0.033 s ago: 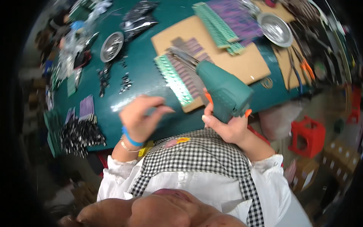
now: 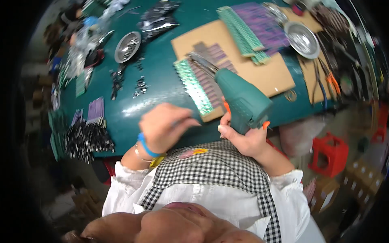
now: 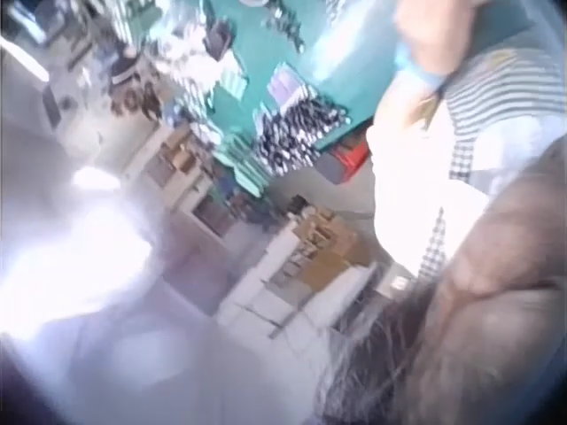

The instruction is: The person solders small electronic components onto circuit board strips with a soldering iron.

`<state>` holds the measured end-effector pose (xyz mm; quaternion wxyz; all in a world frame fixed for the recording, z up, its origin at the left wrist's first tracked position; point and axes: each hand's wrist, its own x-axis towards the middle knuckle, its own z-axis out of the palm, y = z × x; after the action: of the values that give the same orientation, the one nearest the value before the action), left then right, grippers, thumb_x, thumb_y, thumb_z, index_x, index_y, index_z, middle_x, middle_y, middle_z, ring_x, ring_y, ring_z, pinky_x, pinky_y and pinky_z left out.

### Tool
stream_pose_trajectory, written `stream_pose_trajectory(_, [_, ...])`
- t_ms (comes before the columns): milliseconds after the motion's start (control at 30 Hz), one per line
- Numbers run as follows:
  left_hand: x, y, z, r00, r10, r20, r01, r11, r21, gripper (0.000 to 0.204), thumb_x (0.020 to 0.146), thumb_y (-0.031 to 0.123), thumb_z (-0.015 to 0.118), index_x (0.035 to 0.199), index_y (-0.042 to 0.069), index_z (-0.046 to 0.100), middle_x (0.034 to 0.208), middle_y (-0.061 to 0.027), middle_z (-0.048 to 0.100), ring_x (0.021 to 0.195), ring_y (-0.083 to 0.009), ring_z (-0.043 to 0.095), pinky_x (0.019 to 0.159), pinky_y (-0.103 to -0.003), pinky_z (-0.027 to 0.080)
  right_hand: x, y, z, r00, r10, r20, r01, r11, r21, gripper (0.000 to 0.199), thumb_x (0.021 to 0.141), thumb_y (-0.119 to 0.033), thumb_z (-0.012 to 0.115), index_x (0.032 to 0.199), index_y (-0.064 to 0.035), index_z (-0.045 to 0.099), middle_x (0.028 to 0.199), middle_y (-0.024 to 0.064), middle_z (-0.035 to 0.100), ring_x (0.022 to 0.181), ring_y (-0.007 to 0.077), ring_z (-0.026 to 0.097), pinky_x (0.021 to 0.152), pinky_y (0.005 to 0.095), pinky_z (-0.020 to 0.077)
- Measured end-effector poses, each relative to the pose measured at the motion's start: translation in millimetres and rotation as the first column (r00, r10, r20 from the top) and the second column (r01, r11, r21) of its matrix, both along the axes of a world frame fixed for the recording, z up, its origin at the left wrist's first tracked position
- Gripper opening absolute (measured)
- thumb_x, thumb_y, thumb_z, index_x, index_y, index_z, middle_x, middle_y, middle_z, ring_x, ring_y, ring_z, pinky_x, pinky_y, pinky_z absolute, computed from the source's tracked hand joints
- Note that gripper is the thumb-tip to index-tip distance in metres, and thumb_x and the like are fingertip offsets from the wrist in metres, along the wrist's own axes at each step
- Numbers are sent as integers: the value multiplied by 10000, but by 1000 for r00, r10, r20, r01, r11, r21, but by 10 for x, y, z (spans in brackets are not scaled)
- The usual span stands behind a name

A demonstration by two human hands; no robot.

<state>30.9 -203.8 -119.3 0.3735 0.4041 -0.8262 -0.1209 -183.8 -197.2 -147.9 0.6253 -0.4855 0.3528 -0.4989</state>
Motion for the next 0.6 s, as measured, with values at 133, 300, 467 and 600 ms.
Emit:
stream_pose_trajectory(133, [-208,-27,-62,960,-269,-79,241,936,-258,250,668,56,604,912,1,614,595,-17,430,506,-173,451,469,-301,371,59,-9,-110,992,71,-101,-76,996,-48,596,710,53,660,1226,53,362,966,134,534,662,141,557,550,253,481])
stream_pose_trajectory(300, [-207,-14,-63,965,-262,4,249,910,-331,249,684,64,619,927,7,612,617,-16,460,542,-177,489,503,-296,397,135,-47,9,998,5,-70,-12,995,-97,610,659,110,637,1212,48,386,1109,144,505,707,140,567,611,256,473])
stream_pose_trajectory(467, [-196,31,-126,983,-101,-156,99,995,-18,166,701,142,685,801,33,608,665,-45,557,601,-217,565,535,-332,441,121,-75,106,993,36,-110,-42,998,-48,526,709,118,638,1183,53,421,830,67,597,717,94,565,642,221,471])
stream_pose_trajectory(600, [-127,39,-121,963,-130,-238,202,928,314,122,723,103,701,807,39,639,679,-93,616,594,-242,600,531,-324,464,65,-56,8,960,114,-255,-123,992,-19,576,708,113,613,1231,54,379,794,67,573,709,110,553,637,236,460])
